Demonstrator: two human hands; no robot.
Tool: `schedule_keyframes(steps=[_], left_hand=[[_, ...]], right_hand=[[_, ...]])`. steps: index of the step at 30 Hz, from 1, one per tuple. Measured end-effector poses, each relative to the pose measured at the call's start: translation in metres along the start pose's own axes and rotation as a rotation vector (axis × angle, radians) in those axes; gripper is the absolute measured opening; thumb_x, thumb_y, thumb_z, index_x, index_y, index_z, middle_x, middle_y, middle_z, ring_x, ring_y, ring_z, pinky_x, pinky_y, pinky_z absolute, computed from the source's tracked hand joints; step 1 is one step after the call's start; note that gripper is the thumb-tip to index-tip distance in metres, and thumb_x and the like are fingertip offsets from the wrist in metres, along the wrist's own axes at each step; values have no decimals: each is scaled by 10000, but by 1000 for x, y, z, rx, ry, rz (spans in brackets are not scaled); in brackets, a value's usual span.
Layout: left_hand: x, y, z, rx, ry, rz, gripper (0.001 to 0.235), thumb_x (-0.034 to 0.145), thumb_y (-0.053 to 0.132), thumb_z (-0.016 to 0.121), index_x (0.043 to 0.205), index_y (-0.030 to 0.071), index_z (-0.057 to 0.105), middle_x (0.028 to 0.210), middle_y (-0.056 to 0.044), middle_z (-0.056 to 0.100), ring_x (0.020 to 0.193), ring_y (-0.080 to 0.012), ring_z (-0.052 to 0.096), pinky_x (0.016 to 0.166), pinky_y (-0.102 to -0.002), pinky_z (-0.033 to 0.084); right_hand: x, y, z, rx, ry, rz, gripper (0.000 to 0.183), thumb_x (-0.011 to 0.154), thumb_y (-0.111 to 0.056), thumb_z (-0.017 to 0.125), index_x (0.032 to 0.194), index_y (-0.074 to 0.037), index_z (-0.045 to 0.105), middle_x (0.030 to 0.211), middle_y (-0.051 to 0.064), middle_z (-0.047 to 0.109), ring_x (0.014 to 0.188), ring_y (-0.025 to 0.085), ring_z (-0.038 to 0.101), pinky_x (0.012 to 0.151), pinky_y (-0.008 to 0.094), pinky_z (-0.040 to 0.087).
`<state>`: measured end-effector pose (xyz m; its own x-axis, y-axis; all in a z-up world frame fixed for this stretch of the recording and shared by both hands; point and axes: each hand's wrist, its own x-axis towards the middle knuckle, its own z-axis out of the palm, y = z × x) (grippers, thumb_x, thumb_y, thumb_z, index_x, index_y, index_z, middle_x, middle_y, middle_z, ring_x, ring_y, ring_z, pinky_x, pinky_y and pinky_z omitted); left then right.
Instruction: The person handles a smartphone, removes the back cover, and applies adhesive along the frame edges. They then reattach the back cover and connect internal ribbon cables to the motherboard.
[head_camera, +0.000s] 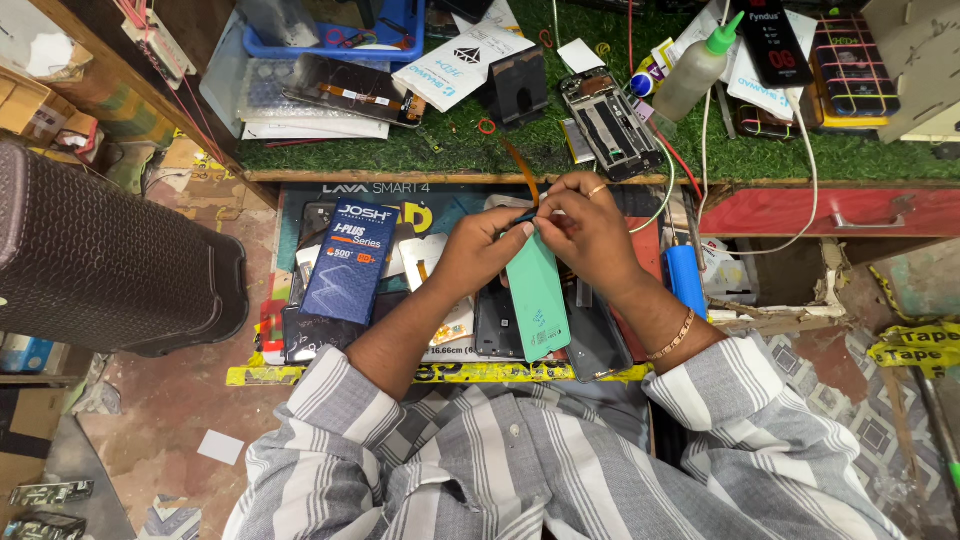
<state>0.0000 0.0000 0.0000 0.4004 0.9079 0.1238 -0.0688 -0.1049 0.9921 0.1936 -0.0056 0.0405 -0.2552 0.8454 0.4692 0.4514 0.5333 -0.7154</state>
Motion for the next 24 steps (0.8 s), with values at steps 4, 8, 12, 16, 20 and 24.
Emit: schedule_keyframes(steps=[4,8,12,16,20,24], left_hand=[[1,0,-1,-28,-12,-8,287,1033,185,613,1248,11,692,874,-11,715,645,-50,651,479,-217,509],[1,0,-2,-80,-26,-13,284,1038,180,612,1258,20,690,863,-6,705,649,-46,645,484,-214,506],[0,2,-2,-61,-13,-17,290,1025,176,618,1259,21,690,867,0,704,650,-42,644,481,-215,507],[-1,3,-1,-59,-19,-18,284,1030,176,619,1251,15,694,860,-4,703,638,-47,643,474,-218,502],[-1,3,0,-62,-10,-29,294,1024,172,618,1261,13,690,862,-9,706,635,-52,649,468,-220,504],[0,5,0,-92,-16,-21,296,1028,172,614,1264,7,685,868,-11,706,640,-55,653,469,-221,511]], right_hand=[[-1,2,1,-41,30,-39,168,874,-22,803,1003,-13,694,1172,108,545,1024,197,649,808,250,640],[-3,1,0,-243,113,-170,191,844,-60,862,1001,-46,755,1121,76,590,1009,210,629,816,317,591],[-3,0,0,-275,133,-203,189,841,-73,869,1003,-65,772,1106,49,608,1011,215,624,839,348,566],[-2,1,-1,-228,93,-145,187,847,-74,855,995,-44,744,1136,84,581,1050,232,625,818,321,592],[-3,1,0,-183,97,-105,182,854,-79,847,994,-42,737,1158,95,572,1058,228,630,806,297,620],[-3,0,0,-307,123,-166,174,830,-82,872,952,-51,751,1137,84,598,1065,244,622,800,331,589]])
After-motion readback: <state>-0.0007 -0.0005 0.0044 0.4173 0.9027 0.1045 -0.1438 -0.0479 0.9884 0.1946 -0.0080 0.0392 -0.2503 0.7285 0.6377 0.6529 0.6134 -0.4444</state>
